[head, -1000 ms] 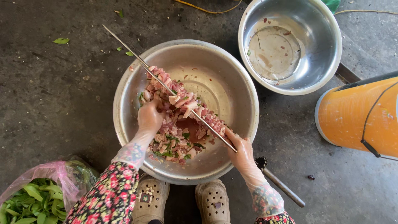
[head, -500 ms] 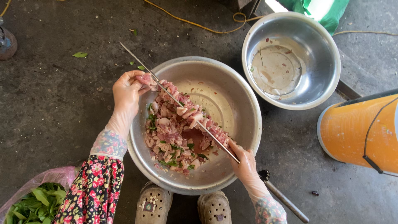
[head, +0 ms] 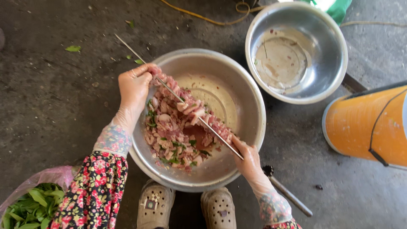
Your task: The person threads pieces of raw meat and green herbs onto a metal skewer from a large mixing bowl. They continue adding pieces along the length of the skewer, compacting them with gloved hands. The person works over the bowl, occasionally reaching for more meat and herbs from the mixture.
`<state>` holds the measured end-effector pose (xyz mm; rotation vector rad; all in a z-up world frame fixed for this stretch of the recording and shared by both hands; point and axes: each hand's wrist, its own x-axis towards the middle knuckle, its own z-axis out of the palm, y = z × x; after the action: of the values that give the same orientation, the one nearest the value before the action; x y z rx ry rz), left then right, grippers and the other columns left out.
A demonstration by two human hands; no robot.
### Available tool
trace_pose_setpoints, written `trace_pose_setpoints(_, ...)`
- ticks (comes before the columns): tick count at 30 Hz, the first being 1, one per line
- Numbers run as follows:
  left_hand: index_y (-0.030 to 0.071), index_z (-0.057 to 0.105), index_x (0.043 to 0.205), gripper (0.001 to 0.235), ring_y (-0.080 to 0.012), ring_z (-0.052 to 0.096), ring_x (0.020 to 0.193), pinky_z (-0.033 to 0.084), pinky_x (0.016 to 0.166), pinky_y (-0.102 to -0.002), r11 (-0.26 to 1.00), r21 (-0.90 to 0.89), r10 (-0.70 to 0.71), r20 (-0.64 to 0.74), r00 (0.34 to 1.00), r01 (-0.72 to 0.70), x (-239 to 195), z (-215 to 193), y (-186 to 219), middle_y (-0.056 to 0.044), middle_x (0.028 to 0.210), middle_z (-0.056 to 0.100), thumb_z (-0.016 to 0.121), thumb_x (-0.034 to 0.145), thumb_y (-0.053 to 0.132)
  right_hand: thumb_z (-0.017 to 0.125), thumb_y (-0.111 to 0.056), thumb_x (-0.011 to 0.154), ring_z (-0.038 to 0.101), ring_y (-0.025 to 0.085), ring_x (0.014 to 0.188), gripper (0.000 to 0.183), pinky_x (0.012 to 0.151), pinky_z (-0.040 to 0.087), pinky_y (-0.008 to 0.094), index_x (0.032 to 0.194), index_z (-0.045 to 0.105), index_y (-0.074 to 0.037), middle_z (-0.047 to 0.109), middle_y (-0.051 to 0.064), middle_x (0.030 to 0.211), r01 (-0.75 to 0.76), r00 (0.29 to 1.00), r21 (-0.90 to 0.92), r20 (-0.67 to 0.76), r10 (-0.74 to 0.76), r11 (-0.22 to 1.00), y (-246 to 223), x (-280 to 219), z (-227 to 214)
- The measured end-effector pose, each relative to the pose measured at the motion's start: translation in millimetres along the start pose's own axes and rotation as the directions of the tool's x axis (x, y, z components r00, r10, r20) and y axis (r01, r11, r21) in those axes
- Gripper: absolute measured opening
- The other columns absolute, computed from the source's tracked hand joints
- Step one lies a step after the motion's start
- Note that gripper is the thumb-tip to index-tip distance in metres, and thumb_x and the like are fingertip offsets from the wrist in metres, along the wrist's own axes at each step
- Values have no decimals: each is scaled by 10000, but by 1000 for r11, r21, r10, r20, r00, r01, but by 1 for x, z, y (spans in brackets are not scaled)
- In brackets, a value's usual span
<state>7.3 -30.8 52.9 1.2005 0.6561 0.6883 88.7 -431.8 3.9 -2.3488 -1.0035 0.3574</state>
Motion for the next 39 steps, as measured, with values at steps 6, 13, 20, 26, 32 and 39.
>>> trace_pose_setpoints(6, -14, 767, 935, 219, -115, 714, 811, 610, 755, -237, 989, 145, -16, -10, 1000, 17, -34, 26, 34, -75, 944, 765, 569, 916, -104, 641, -137, 926, 712, 309, 917, 450, 803, 454, 405, 1374, 657, -175, 752, 112, 1063, -102, 992, -53, 66, 106, 993, -3, 1, 1)
trace_pose_setpoints(13, 174, 752, 1136, 278, -6, 692, 974, 521, 892, -120, 938, 338, -175, 264, 949, 79, -94, 41, 14, -44, 1165, 754, 621, 916, 66, 697, -160, 872, 690, 336, 906, 450, 819, 463, 401, 1322, 675, -150, 747, 112, 1128, -51, 998, -58, 35, 53, 997, 1, 0, 1)
trace_pose_setpoints(20, 31, 679, 1099, 178, -287, 751, 877, 617, 787, -377, 53, 988, -612, -82, 786, 144, -92, 15, -91, -198, 1039, 730, 623, 998, 166, 698, -161, 859, 698, 309, 880, 462, 806, 452, 402, 1319, 674, -147, 757, 104, 1077, -45, 998, -42, 32, 46, 998, -2, 6, -1)
trace_pose_setpoints(26, 163, 758, 1125, 218, -310, 737, 959, 581, 891, -446, 44, 983, -509, 176, 843, -179, -98, -6, -122, -150, 1086, 744, 670, 926, 144, 686, -141, 867, 695, 315, 908, 457, 784, 446, 397, 1324, 673, -139, 746, 118, 1086, -13, 1000, -25, 3, 13, 1000, -7, 5, -5)
trace_pose_setpoints(32, 18, 669, 1157, 230, -230, 774, 918, 625, 838, -331, 606, 756, -497, 115, 860, 249, -82, -34, -64, -112, 1099, 745, 615, 959, 123, 680, -144, 874, 703, 301, 889, 466, 792, 444, 392, 1339, 668, -167, 754, 102, 1085, -49, 999, -10, 9, 49, 999, -8, 4, -3)
trace_pose_setpoints(39, -38, 666, 1185, 244, -200, 756, 838, 638, 748, -330, 852, 37, -524, 106, 845, 523, -39, -40, -31, -132, 999, 757, 590, 966, 40, 698, -144, 836, 696, 321, 951, 537, 791, 447, 397, 1369, 634, -147, 746, 119, 1100, -9, 1000, -4, 3, 9, 1000, -3, 3, -1)
